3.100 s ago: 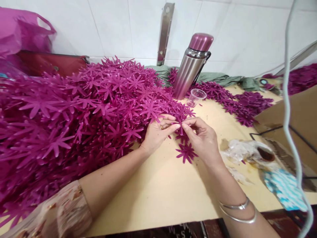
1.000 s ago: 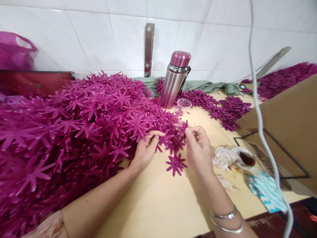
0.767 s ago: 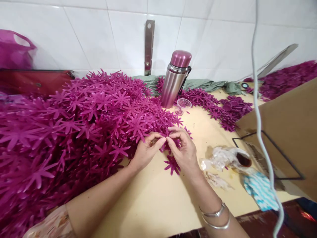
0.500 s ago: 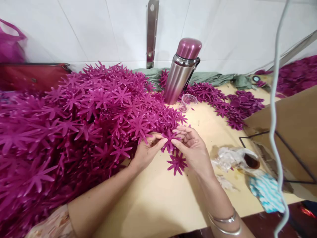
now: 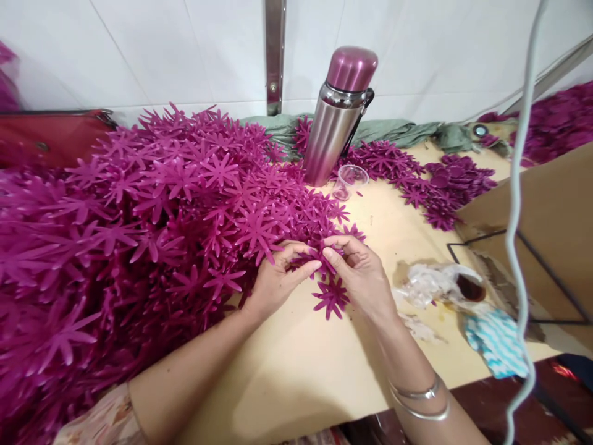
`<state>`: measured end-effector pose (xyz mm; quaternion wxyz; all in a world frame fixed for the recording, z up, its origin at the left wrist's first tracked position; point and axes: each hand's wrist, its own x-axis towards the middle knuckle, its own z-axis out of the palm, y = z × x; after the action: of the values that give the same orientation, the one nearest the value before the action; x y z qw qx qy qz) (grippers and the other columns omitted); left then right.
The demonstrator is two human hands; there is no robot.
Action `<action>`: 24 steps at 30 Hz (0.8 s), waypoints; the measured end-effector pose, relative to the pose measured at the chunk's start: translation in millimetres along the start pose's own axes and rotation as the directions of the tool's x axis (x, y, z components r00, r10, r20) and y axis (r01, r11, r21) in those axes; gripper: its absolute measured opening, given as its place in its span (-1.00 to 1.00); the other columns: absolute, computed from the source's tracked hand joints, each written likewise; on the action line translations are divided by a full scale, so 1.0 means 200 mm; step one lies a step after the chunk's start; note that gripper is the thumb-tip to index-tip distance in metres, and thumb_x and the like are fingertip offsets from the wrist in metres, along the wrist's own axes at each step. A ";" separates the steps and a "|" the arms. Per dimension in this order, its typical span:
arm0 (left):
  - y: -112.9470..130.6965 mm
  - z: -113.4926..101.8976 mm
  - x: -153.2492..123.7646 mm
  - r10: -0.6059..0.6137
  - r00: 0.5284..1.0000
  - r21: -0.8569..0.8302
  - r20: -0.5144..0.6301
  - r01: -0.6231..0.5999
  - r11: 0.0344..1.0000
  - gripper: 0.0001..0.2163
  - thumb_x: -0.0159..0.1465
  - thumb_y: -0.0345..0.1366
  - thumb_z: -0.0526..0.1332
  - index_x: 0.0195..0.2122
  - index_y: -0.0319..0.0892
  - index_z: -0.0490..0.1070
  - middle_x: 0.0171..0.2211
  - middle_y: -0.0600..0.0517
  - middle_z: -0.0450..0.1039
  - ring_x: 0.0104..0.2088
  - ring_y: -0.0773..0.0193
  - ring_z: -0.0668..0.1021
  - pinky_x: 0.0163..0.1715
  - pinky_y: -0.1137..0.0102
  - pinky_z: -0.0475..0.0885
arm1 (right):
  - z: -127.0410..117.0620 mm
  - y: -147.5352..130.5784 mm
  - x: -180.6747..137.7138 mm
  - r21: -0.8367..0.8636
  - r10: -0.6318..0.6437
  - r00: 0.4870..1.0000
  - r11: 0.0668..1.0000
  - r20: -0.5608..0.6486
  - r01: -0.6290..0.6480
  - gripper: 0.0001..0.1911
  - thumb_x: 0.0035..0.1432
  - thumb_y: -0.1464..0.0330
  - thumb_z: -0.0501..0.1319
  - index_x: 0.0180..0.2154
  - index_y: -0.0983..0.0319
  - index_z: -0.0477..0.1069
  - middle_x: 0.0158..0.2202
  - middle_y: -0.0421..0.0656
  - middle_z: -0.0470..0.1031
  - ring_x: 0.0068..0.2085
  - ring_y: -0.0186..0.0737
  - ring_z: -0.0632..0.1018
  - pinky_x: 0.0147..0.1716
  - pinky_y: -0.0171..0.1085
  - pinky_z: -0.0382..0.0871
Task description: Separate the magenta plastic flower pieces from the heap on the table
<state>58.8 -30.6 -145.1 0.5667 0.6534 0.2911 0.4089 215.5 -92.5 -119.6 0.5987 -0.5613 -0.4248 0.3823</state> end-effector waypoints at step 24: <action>0.02 0.01 -0.02 -0.010 0.997 0.066 0.083 0.004 0.998 -0.77 0.18 -0.30 0.44 -0.16 -0.15 0.50 -0.15 -0.01 0.48 -0.09 0.20 0.54 -0.02 0.33 0.44 | 0.07 0.05 0.00 0.042 -0.004 0.997 0.999 -0.076 0.008 -0.76 0.23 0.19 0.35 -0.39 0.16 0.42 -0.45 -0.28 0.39 -0.40 -0.29 0.37 -0.31 -0.27 0.31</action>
<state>59.5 -35.3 -142.9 0.5580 0.6870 0.2828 0.3697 202.9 -87.8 -129.7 0.6273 -0.5611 -0.3953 0.3680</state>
